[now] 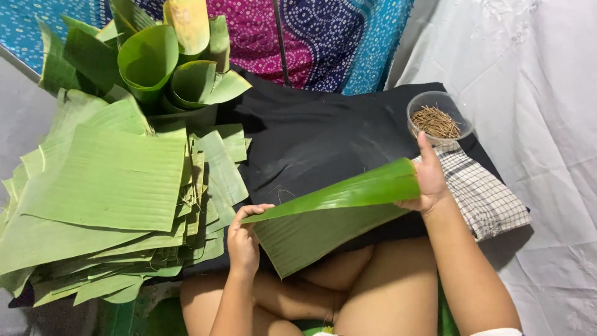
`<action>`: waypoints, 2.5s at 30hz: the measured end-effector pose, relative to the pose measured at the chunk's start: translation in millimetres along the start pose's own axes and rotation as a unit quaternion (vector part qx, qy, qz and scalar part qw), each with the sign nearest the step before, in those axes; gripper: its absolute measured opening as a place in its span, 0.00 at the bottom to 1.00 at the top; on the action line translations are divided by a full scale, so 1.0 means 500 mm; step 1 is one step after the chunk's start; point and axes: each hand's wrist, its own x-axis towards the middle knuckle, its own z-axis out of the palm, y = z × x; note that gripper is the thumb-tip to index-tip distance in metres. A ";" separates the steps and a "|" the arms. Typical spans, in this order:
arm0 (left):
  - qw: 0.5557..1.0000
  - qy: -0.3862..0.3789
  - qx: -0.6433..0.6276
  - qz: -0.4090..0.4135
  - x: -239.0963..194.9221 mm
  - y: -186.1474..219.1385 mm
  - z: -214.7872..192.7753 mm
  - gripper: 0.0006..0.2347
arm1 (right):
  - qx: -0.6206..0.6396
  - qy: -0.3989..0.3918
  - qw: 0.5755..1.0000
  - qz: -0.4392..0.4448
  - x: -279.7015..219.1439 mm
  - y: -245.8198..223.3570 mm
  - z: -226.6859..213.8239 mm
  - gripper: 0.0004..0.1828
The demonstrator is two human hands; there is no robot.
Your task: Cleaning banana leaves with a cloth and folding them into cone shapes secured with small wooden sticks.
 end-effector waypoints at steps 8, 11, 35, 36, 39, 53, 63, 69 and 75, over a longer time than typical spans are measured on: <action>0.998 0.049 0.025 -0.040 0.034 -0.085 -0.039 0.13 | -0.174 0.051 0.983 -0.033 -0.029 0.027 0.054 0.16; 0.996 0.059 0.019 -0.057 0.022 -0.074 -0.005 0.16 | -0.300 0.067 0.938 -0.157 -0.055 0.082 0.097 0.11; 0.987 0.022 0.136 -0.076 0.016 0.068 0.061 0.19 | -0.870 -0.002 0.424 0.252 -0.138 0.194 0.383 0.64; 0.993 0.023 0.091 -0.067 0.018 0.075 0.068 0.21 | -0.880 -0.026 0.393 0.266 -0.133 0.196 0.377 0.59; 0.998 -0.013 0.051 -0.026 0.011 0.048 0.082 0.32 | -0.852 -0.031 0.436 0.287 -0.149 0.179 0.446 0.61; 0.601 -0.200 0.596 0.493 0.023 -0.011 0.111 0.37 | -0.803 -0.061 0.584 0.103 -0.154 0.223 0.057 0.29; 0.694 -0.484 0.531 -0.051 -0.034 0.200 0.149 0.24 | -0.878 -0.139 0.426 0.167 -0.228 0.084 0.236 0.23; 0.740 -0.626 0.232 -0.080 0.005 0.100 0.070 0.49 | -0.739 -0.306 0.601 -0.012 -0.236 0.032 0.301 0.11; 0.674 -0.580 -0.113 -0.445 -0.024 0.045 0.042 0.30 | -0.766 -0.247 0.592 0.026 -0.246 0.006 0.354 0.15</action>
